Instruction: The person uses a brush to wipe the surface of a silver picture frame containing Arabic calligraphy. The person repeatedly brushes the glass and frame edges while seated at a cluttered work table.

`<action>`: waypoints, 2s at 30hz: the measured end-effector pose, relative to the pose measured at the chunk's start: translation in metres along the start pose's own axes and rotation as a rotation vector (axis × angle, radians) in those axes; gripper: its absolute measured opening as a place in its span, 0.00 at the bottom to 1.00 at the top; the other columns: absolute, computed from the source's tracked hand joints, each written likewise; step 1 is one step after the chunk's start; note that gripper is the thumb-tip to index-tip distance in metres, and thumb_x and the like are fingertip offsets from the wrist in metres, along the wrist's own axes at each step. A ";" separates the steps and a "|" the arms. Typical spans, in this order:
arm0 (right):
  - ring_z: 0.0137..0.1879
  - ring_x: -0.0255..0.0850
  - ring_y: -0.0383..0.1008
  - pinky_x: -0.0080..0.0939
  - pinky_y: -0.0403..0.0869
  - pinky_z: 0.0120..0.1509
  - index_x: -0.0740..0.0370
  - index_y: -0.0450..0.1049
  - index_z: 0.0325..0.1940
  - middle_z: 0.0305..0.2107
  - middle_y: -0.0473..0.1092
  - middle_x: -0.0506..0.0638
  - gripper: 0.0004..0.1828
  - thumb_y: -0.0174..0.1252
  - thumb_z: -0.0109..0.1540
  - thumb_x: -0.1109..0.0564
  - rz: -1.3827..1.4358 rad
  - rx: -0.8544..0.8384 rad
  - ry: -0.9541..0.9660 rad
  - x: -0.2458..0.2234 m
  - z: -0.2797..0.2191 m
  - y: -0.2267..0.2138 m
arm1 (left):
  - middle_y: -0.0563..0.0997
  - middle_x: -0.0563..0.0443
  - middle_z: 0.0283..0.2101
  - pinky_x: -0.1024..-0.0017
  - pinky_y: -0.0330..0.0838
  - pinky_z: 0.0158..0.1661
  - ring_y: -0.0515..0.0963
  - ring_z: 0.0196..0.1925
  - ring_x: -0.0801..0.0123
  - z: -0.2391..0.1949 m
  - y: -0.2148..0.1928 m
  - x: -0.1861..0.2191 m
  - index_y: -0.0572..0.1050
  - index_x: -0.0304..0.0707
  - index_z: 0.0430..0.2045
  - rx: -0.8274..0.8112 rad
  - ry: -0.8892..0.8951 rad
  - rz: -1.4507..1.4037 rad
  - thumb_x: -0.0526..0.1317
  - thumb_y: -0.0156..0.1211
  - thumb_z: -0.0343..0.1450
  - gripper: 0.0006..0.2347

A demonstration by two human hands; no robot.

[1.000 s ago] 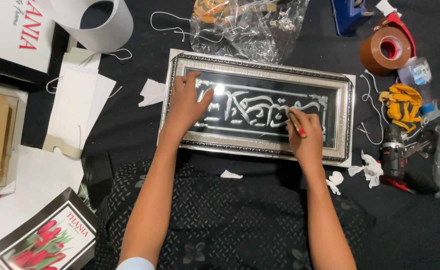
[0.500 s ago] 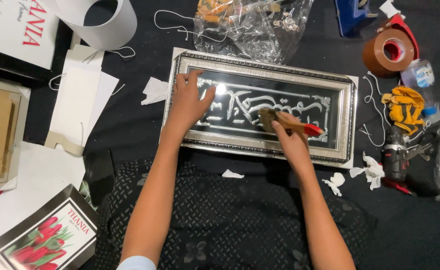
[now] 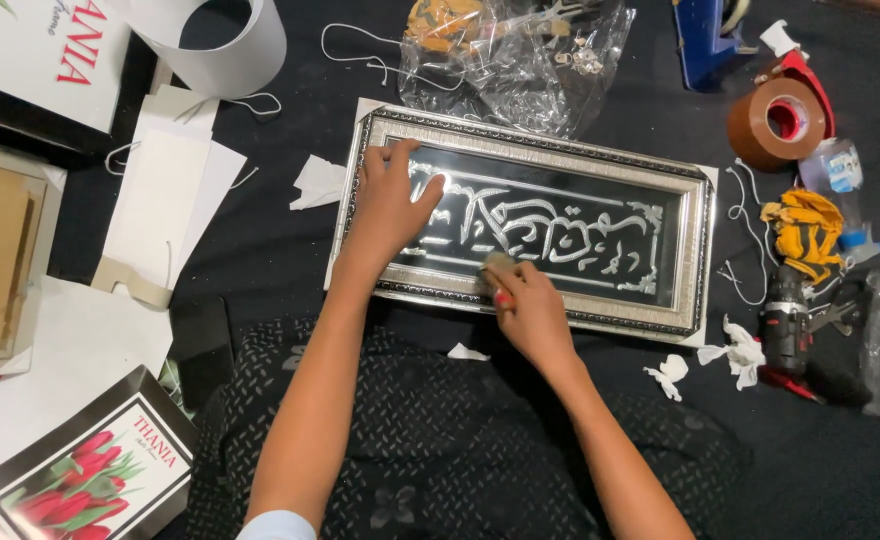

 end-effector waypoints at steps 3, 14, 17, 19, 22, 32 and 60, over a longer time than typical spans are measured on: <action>0.64 0.61 0.70 0.60 0.69 0.70 0.44 0.74 0.62 0.55 0.73 0.58 0.27 0.58 0.61 0.36 0.526 -0.218 0.380 -0.044 0.002 -0.053 | 0.63 0.30 0.55 0.36 0.62 0.58 0.67 0.62 0.28 -0.001 0.001 0.000 0.65 0.34 0.60 -0.015 -0.009 0.004 0.46 0.60 0.73 0.23; 0.49 0.64 0.74 0.60 0.76 0.50 0.64 0.76 0.57 0.40 0.67 0.59 0.17 0.57 0.63 0.63 0.082 0.380 0.287 0.041 -0.001 -0.048 | 0.64 0.29 0.56 0.38 0.63 0.58 0.68 0.62 0.30 -0.006 -0.016 0.017 0.67 0.33 0.58 0.022 -0.014 -0.046 0.44 0.60 0.74 0.21; 0.47 0.63 0.74 0.59 0.76 0.48 0.61 0.76 0.57 0.41 0.69 0.59 0.22 0.59 0.58 0.63 -0.100 0.246 0.192 0.016 0.002 -0.026 | 0.64 0.30 0.55 0.39 0.63 0.59 0.68 0.62 0.30 -0.006 -0.017 0.017 0.67 0.33 0.58 0.020 -0.011 -0.050 0.44 0.59 0.74 0.21; 0.47 0.63 0.75 0.59 0.76 0.49 0.61 0.76 0.56 0.42 0.71 0.60 0.22 0.58 0.57 0.63 -0.102 0.187 0.130 -0.008 0.001 -0.022 | 0.64 0.30 0.55 0.39 0.64 0.58 0.68 0.62 0.30 -0.005 -0.018 0.015 0.66 0.32 0.58 0.022 -0.006 -0.046 0.44 0.59 0.74 0.21; 0.46 0.63 0.74 0.60 0.75 0.48 0.47 0.77 0.56 0.36 0.70 0.55 0.18 0.57 0.61 0.53 0.136 0.053 0.030 -0.028 -0.003 -0.022 | 0.64 0.30 0.55 0.38 0.64 0.58 0.68 0.62 0.30 -0.005 -0.017 0.013 0.67 0.32 0.58 0.019 0.000 -0.048 0.44 0.59 0.74 0.20; 0.63 0.55 0.73 0.54 0.71 0.64 0.66 0.71 0.65 0.58 0.70 0.66 0.33 0.61 0.63 0.42 0.825 0.088 0.676 0.018 0.006 -0.064 | 0.65 0.31 0.54 0.40 0.65 0.58 0.69 0.62 0.30 -0.004 -0.009 0.007 0.69 0.32 0.56 0.010 0.002 -0.019 0.45 0.60 0.74 0.20; 0.66 0.62 0.67 0.60 0.66 0.69 0.58 0.73 0.63 0.56 0.70 0.67 0.24 0.56 0.66 0.46 0.643 0.286 0.591 0.030 0.004 -0.080 | 0.66 0.28 0.52 0.41 0.69 0.56 0.69 0.61 0.26 -0.014 -0.017 0.025 0.72 0.26 0.51 -0.033 0.026 0.006 0.43 0.60 0.74 0.17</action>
Point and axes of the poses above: each hand's wrist, its own z-axis towards the middle knuckle, its own y-axis out of the palm, x = y × z, the point moved 2 cm from there along z, towards the middle knuckle
